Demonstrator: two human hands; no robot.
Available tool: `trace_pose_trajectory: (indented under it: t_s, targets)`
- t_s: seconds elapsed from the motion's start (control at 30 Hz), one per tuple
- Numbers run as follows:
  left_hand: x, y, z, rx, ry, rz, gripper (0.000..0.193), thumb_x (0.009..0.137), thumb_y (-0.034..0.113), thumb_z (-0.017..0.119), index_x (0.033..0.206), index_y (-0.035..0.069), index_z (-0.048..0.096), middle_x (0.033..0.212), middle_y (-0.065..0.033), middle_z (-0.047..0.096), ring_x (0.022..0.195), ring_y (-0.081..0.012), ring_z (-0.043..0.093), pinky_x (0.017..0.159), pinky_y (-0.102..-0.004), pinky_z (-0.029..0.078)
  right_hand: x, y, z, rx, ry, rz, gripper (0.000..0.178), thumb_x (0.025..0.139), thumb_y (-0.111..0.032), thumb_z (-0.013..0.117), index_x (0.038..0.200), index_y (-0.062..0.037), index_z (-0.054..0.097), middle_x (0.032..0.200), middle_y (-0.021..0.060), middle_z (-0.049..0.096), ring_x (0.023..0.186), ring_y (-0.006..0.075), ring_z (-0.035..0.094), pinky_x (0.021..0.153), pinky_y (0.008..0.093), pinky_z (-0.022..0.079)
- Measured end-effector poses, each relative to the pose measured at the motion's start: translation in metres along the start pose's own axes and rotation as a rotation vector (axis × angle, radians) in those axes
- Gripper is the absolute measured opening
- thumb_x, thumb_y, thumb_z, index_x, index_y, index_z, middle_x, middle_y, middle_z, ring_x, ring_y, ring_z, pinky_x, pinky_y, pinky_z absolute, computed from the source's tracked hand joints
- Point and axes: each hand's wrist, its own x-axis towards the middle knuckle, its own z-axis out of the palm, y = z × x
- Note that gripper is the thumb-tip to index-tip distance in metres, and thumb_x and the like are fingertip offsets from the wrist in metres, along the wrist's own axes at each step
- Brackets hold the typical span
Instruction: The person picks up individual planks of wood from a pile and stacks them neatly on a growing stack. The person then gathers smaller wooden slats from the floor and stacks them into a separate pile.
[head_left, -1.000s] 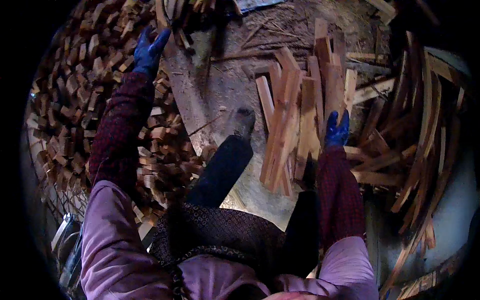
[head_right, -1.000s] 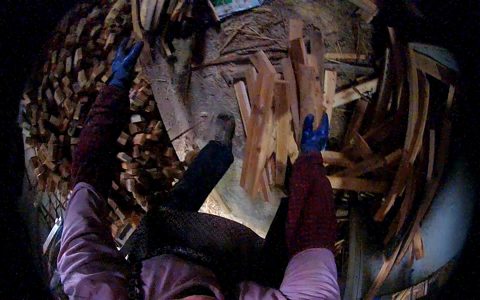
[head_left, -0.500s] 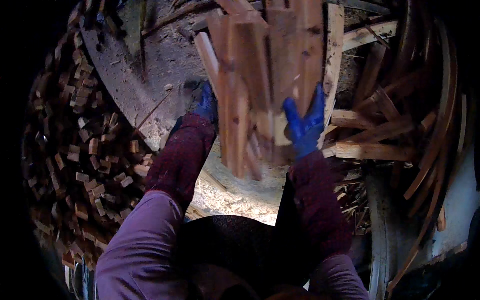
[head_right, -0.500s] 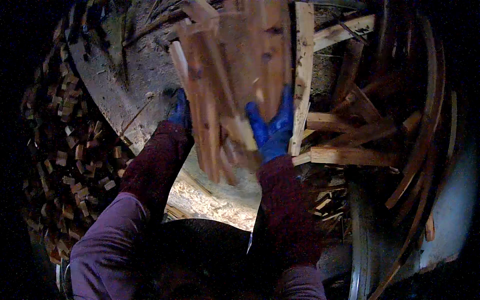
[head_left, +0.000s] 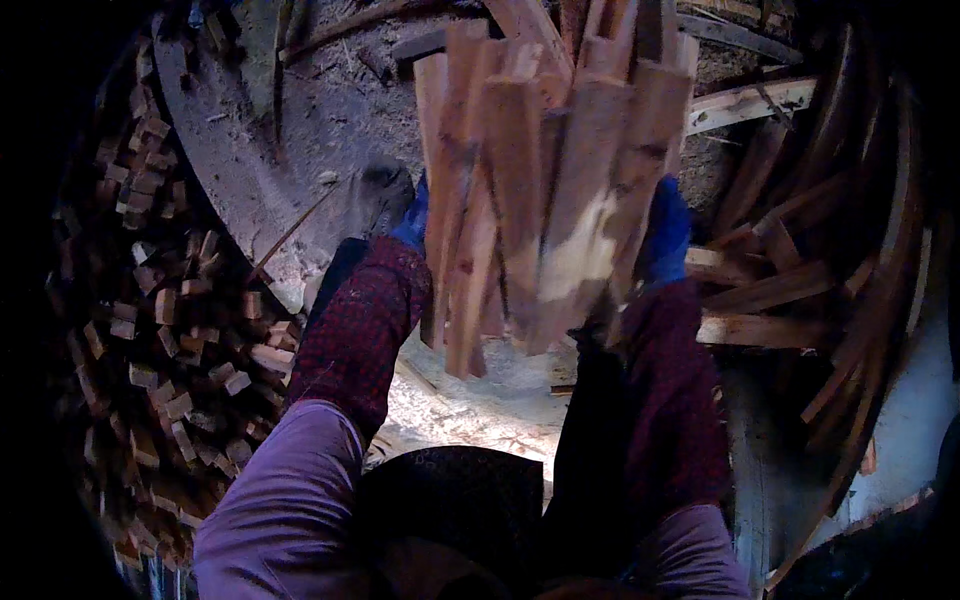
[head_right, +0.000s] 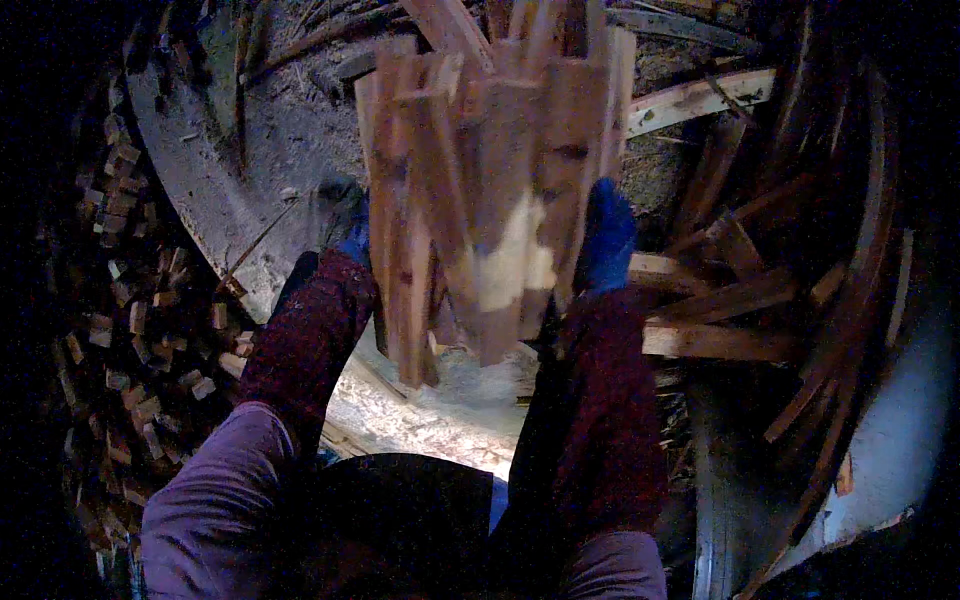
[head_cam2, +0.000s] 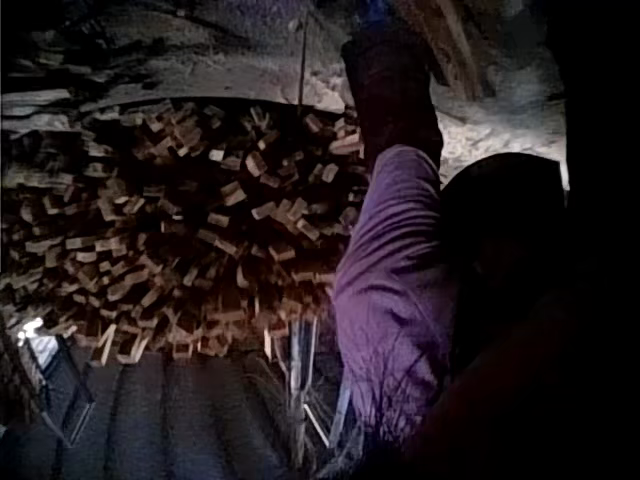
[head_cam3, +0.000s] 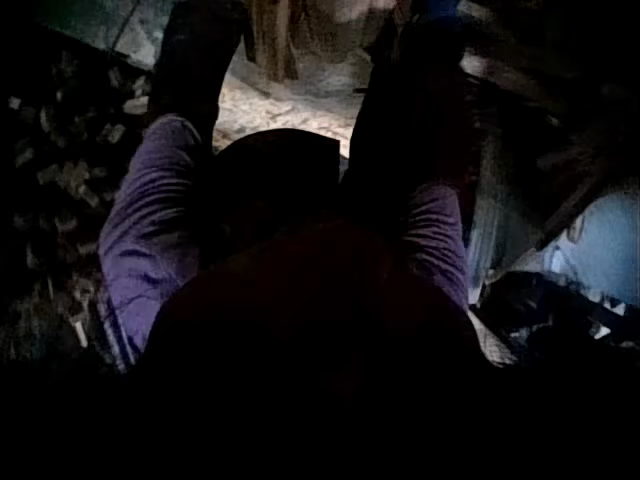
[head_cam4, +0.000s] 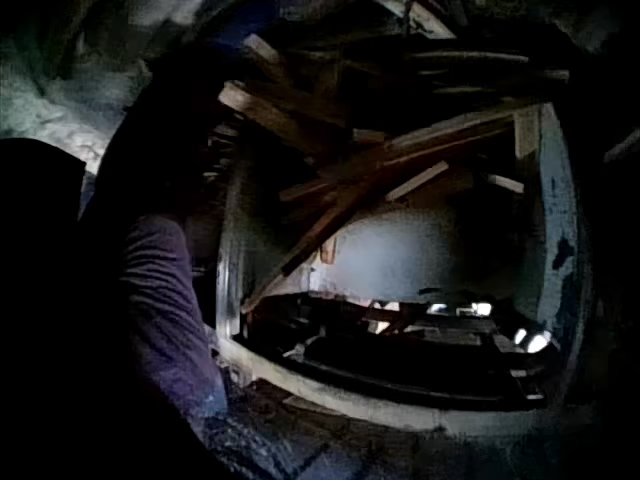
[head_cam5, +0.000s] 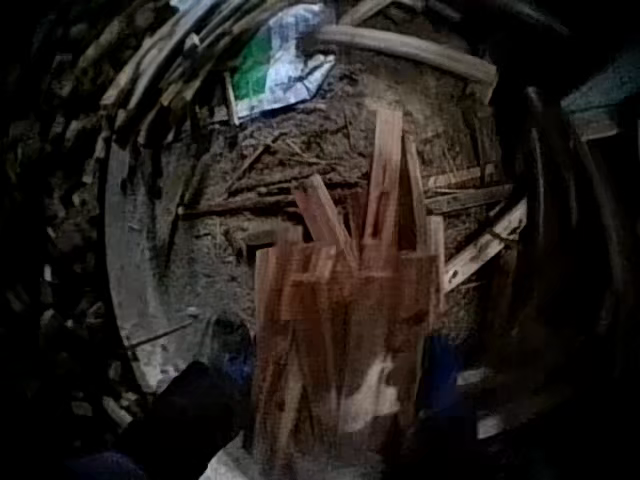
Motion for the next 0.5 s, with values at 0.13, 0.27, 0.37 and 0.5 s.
trace_pose_trajectory:
  t_s: [0.13, 0.27, 0.37, 0.5]
  targets:
    - [-0.024, -0.008, -0.035, -0.031, 0.046, -0.016, 0.087, 0.094, 0.079, 0.046, 0.152, 0.014, 0.052, 0.144, -0.0058, 0.062, 0.131, -0.0261, 0.059, 0.114, -0.0459, 0.046, -0.12, -0.01, 0.117, -0.281, -0.071, -0.086, 0.042, 0.097, -0.023, 0.075, 0.132, -0.0019, 0.064, 0.121, 0.0069, 0.065, 0.111, 0.0173, 0.059, 0.096, 0.0308, 0.052]
    - [-0.017, 0.008, -0.034, 0.006, -0.015, -0.023, 0.087, 0.095, 0.078, 0.047, 0.152, 0.013, 0.051, 0.145, -0.0063, 0.061, 0.131, -0.0261, 0.059, 0.114, -0.0459, 0.045, -0.078, -0.047, 0.117, -0.64, -0.037, -0.621, 0.054, 0.096, -0.04, 0.072, 0.132, 0.0, 0.064, 0.123, 0.0093, 0.066, 0.111, 0.0202, 0.06, 0.098, 0.0362, 0.051]
    - [-0.011, 0.015, -0.043, 0.031, -0.047, -0.047, 0.086, 0.095, 0.077, 0.047, 0.152, 0.013, 0.051, 0.145, -0.0066, 0.061, 0.131, -0.0261, 0.059, 0.114, -0.0459, 0.045, 0.001, -0.025, 0.063, -0.358, 0.018, -0.277, 0.061, 0.098, -0.051, 0.066, 0.133, -0.0013, 0.064, 0.122, 0.0083, 0.068, 0.11, 0.02, 0.061, 0.098, 0.0366, 0.05]
    - [-0.01, 0.016, -0.052, 0.029, -0.061, -0.058, 0.086, 0.095, 0.076, 0.048, 0.152, 0.012, 0.051, 0.145, -0.007, 0.061, 0.131, -0.0261, 0.059, 0.115, -0.0459, 0.045, 0.02, -0.013, 0.055, -0.281, 0.016, -0.078, 0.071, 0.098, -0.065, 0.06, 0.135, -0.0037, 0.064, 0.122, 0.0066, 0.069, 0.108, 0.0199, 0.062, 0.096, 0.0372, 0.05]
